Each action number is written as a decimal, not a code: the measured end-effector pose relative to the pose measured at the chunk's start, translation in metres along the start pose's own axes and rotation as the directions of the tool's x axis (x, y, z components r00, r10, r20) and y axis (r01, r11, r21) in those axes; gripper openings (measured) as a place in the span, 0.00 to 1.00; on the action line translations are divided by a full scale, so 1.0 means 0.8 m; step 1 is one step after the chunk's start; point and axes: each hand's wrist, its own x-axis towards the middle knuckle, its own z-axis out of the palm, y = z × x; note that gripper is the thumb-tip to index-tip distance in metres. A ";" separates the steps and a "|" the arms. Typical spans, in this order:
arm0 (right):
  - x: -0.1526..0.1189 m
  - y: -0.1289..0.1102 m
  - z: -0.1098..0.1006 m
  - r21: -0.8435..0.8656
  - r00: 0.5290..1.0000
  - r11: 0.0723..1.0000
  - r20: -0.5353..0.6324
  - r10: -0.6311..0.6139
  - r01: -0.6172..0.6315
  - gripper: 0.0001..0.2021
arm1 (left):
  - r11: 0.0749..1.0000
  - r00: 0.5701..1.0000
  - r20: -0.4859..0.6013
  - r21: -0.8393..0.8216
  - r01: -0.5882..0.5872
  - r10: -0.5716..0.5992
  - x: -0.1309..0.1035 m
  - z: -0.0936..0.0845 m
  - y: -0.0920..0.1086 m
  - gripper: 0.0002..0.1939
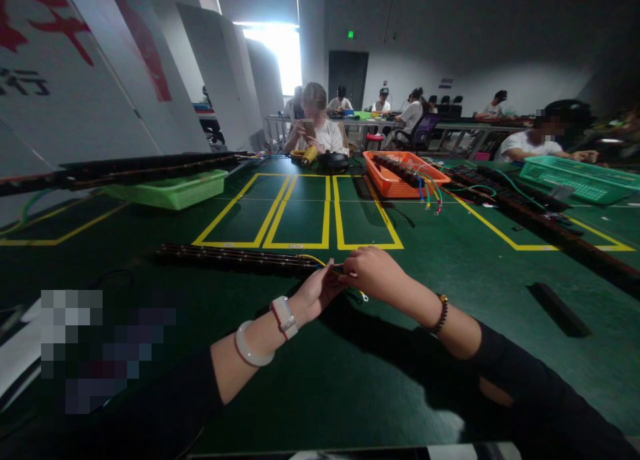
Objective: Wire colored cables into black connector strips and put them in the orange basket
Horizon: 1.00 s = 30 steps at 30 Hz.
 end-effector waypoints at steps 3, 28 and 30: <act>0.000 -0.004 0.012 -0.016 0.998 0.999 0.040 -0.046 0.047 0.07 | 1.000 1.000 0.013 0.010 0.000 0.000 0.005 -0.007 -0.002 0.12; 0.027 0.050 0.060 0.043 0.988 0.988 -0.028 0.150 -0.149 0.13 | 0.994 0.999 0.035 0.106 -0.037 0.034 -0.001 0.005 -0.003 0.09; 0.030 0.053 0.069 0.034 0.990 0.991 -0.045 0.132 -0.131 0.12 | 0.994 1.000 0.014 0.107 -0.006 0.005 -0.001 0.006 -0.001 0.11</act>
